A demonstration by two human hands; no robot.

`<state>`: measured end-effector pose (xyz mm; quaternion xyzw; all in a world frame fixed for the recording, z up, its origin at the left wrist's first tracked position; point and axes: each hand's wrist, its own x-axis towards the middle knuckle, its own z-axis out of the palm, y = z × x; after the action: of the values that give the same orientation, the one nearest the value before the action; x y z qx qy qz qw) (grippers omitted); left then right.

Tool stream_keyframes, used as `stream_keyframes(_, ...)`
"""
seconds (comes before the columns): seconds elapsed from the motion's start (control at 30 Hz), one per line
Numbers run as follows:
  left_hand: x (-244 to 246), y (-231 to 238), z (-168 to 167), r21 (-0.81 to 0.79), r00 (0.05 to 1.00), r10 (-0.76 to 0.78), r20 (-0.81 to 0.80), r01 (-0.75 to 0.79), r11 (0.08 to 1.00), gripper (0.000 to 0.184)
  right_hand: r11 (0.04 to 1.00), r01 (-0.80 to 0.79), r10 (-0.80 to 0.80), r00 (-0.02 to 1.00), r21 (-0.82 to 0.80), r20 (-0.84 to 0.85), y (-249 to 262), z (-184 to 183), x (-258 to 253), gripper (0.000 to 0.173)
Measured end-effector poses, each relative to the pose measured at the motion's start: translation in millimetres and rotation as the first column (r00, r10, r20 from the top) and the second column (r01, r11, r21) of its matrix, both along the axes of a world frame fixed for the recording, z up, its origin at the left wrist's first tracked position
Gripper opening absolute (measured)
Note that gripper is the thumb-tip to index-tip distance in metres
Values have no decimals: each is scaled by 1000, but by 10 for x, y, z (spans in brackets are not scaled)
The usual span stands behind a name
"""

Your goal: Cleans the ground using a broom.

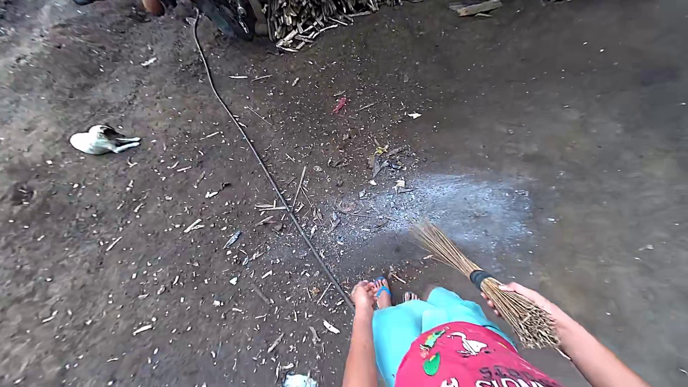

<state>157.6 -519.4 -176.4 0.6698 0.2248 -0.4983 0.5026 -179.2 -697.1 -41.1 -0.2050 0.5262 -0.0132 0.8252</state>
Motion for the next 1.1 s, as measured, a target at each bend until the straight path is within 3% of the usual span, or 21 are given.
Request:
stream_keyframes(0.1,139,150,-99,63,997,76,31,-78,995,40,998,-43,37,989,-42,-141,-213,130,-205,36)
stream_keyframes(0.23,-31,197,-210,171,989,134,56,-142,975,38,972,-215,235,875,95,-423,-702,133,-443,22)
stream_keyframes(0.33,-322,172,-405,295,992,-73,106,39,955,35,971,-186,229,910,152,-347,-1169,55,-747,31)
stream_keyframes(0.43,-725,45,-504,434,920,-391,3,351,830,41,969,-108,162,957,221,-242,-1600,22,-1173,36)
stream_keyframes(0.5,-1119,-262,-474,454,890,-451,-64,428,781,46,972,-131,184,942,197,-281,-1959,46,-1452,36)
stream_keyframes(0.57,-1430,-618,-297,462,876,-469,-110,463,756,52,978,-153,198,900,143,-390,-2179,118,-1653,35)
stream_keyframes(0.63,-1653,-916,-131,520,916,-391,-90,378,766,55,981,-183,191,834,67,-518,-2480,198,-1709,30)
stream_keyframes(0.73,-1837,-1051,-92,501,952,-299,-71,293,814,48,946,-324,258,727,13,-636,-3115,-11,-1664,23)
stream_keyframes(0.83,-1964,-1025,-118,512,939,-328,-105,333,792,44,761,-641,491,464,103,-738,-3662,-388,-1267,22)
stream_keyframes(0.9,-2078,-983,-53,538,936,-328,-132,345,769,43,572,-787,601,209,232,-771,-3876,-668,-877,32)
stream_keyframes(0.97,-2266,-958,75,543,975,-210,-76,217,811,36,340,-891,673,6,302,-739,-3859,-856,-344,43)
stream_keyframes(1.03,-2429,-992,228,530,999,-43,13,30,848,34,167,-949,734,-63,269,-676,-3556,-907,338,51)
stream_keyframes(1.1,-2577,-1060,314,513,988,117,96,-150,845,33,123,-983,815,21,137,-578,-3116,-840,985,47)
